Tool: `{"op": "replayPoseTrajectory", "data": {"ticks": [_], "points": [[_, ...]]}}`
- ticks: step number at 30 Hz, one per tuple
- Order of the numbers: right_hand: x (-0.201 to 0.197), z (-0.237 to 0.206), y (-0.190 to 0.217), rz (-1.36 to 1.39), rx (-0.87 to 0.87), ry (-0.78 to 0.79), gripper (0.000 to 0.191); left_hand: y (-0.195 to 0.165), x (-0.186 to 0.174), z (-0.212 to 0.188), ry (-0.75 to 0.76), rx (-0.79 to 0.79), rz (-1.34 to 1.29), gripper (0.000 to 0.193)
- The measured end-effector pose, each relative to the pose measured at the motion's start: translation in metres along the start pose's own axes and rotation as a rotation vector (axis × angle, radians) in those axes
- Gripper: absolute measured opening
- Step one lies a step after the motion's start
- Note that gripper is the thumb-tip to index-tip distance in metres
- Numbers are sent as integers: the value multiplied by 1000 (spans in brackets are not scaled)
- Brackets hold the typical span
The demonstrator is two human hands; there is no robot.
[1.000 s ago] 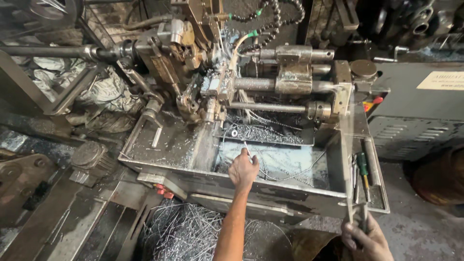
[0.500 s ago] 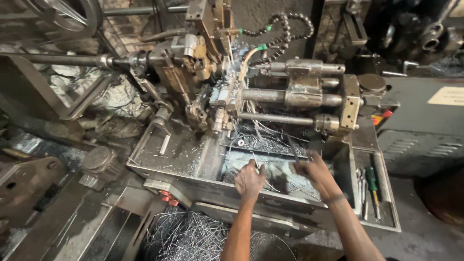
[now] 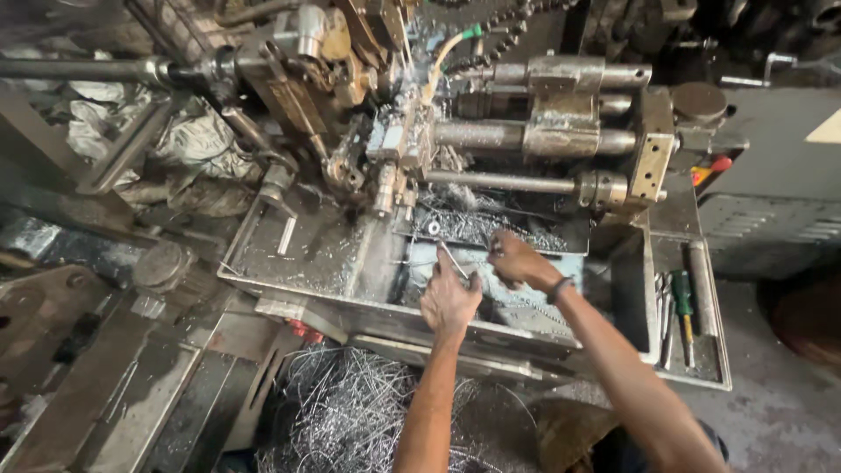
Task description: The person removes metal swarf from a coolant tray beneath a running lathe. They gather the swarf by hand, lift it out of the tray, and drop it into a nearby container. The person repeats this process multiple times while the machine continues to produce chips.
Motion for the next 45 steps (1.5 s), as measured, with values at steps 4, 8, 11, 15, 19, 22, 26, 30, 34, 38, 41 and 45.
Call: {"op": "replayPoseTrajectory", "data": {"ticks": [4, 8, 11, 15, 19, 22, 26, 30, 34, 38, 41, 45], "points": [[-9, -73, 13, -476, 73, 122, 22, -10, -9, -1, -156, 129, 91, 98], [-54, -110, 24, -555, -26, 4, 26, -9, -7, -2, -215, 156, 96, 96], [-79, -76, 8, -360, 119, -61, 28, -4, 1, 1, -152, 133, 67, 91], [-60, 8, -8, -144, 88, -131, 48, -1, 4, 2, -133, 123, 33, 86], [-22, 20, -35, -66, 83, 78, 48, 0, 3, 5, -95, 90, 85, 90], [-21, -22, -49, -114, 152, 165, 50, 1, 4, 6, -16, 69, 145, 94], [-21, -94, -28, -476, 43, 187, 47, -2, 1, 5, -14, 84, 215, 106], [-27, -163, -11, -752, 103, 112, 55, -1, 7, 9, 87, 33, 260, 108], [-74, -170, -6, -628, 46, 84, 42, 3, 17, 8, 135, 2, 268, 104], [-106, -104, 9, -551, -277, -311, 41, 8, 20, 9, 88, -38, 239, 92], [-88, -41, -37, -220, 163, -109, 44, 11, 24, 10, 91, -55, 242, 88], [-60, -40, -65, -114, 255, 47, 47, 9, 15, 11, -45, -28, 226, 89]]}}
Point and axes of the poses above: each hand's wrist, its own z-axis towards the middle knuckle, its own x-axis out of the palm, y = z × x, the point moved 7 cm from there along z, towards the middle knuckle, and after that the axes turned 3 degrees about -y, right-handed, at the moved point
